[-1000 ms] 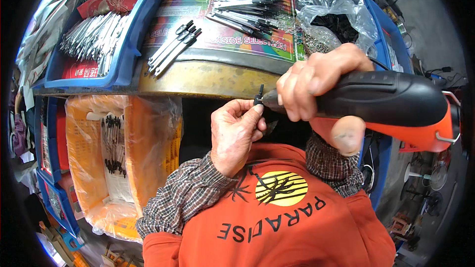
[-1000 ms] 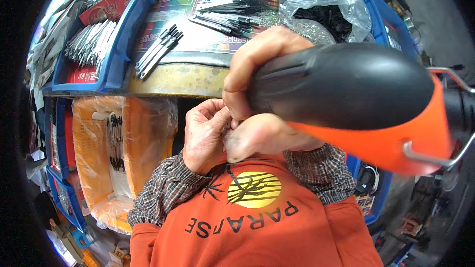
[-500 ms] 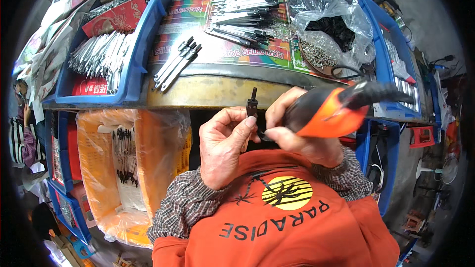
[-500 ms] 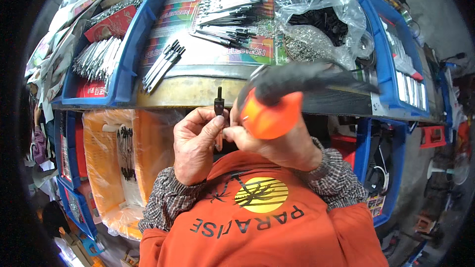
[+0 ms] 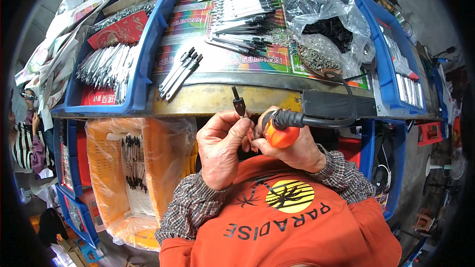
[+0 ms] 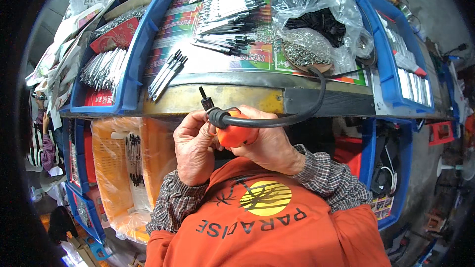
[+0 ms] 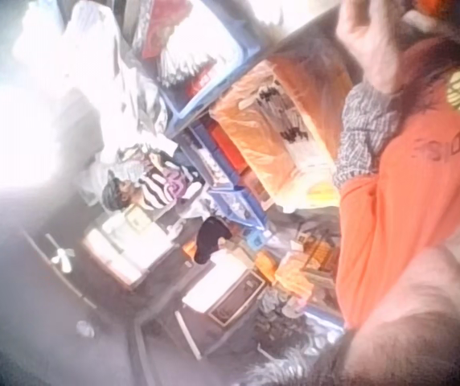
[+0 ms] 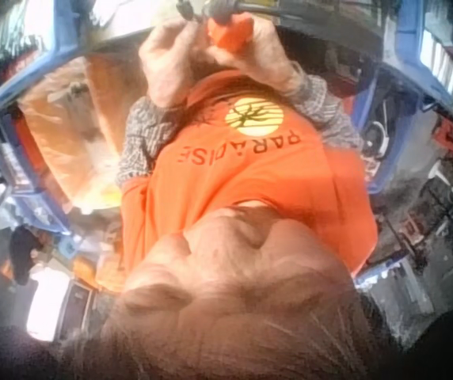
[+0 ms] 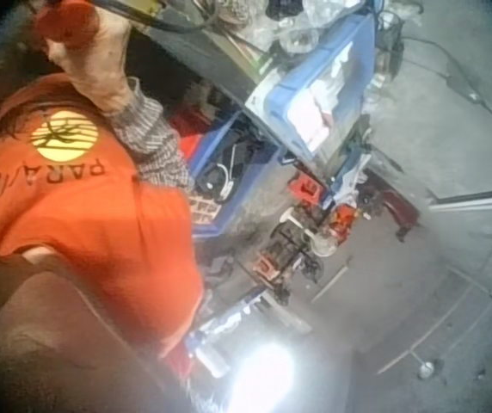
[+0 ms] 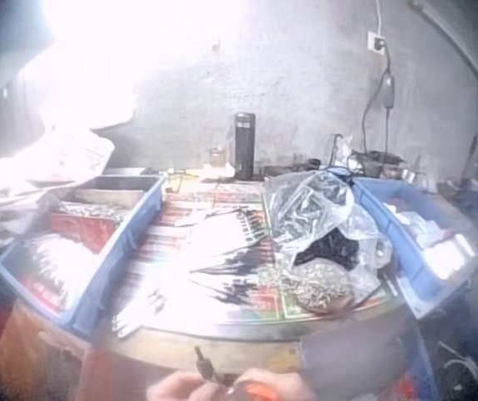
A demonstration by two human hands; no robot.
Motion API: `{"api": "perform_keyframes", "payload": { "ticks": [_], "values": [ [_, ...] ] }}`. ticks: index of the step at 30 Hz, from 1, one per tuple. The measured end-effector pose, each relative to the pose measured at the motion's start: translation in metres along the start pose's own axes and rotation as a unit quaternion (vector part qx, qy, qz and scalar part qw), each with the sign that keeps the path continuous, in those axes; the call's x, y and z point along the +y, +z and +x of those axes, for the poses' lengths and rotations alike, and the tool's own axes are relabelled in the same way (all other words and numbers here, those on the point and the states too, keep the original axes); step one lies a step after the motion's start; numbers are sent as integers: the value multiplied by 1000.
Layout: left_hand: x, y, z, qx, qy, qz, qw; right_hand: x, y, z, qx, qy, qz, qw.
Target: The person assembles metal compasses by attaching plastic pieces and driving screws using an electric screwdriver, then arranges the assembled compasses into a plastic basket by hand.
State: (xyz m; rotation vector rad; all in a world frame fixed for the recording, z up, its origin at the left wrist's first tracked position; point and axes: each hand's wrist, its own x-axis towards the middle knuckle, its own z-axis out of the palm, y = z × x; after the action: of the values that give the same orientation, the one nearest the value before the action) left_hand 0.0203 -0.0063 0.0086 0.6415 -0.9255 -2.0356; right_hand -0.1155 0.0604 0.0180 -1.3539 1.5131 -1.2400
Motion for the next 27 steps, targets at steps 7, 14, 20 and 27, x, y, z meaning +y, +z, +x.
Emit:
{"api": "perform_keyframes", "payload": {
  "ticks": [7, 14, 20, 27],
  "values": [
    [-1, -1, 1, -5, 2, 41, 999, -10, 1, 1, -8, 21, 159, 987],
    [-2, -7, 0, -20, 17, 60, 998, -13, 3, 5, -32, 64, 203, 977],
    [-3, -10, -1, -25, 29, 54, 998, -14, 0, 6, -56, 61, 207, 975],
    [7, -10, 1, -32, 23, 40, 998, -12, -1, 4, 6, 90, 176, 980]
  ]
}}
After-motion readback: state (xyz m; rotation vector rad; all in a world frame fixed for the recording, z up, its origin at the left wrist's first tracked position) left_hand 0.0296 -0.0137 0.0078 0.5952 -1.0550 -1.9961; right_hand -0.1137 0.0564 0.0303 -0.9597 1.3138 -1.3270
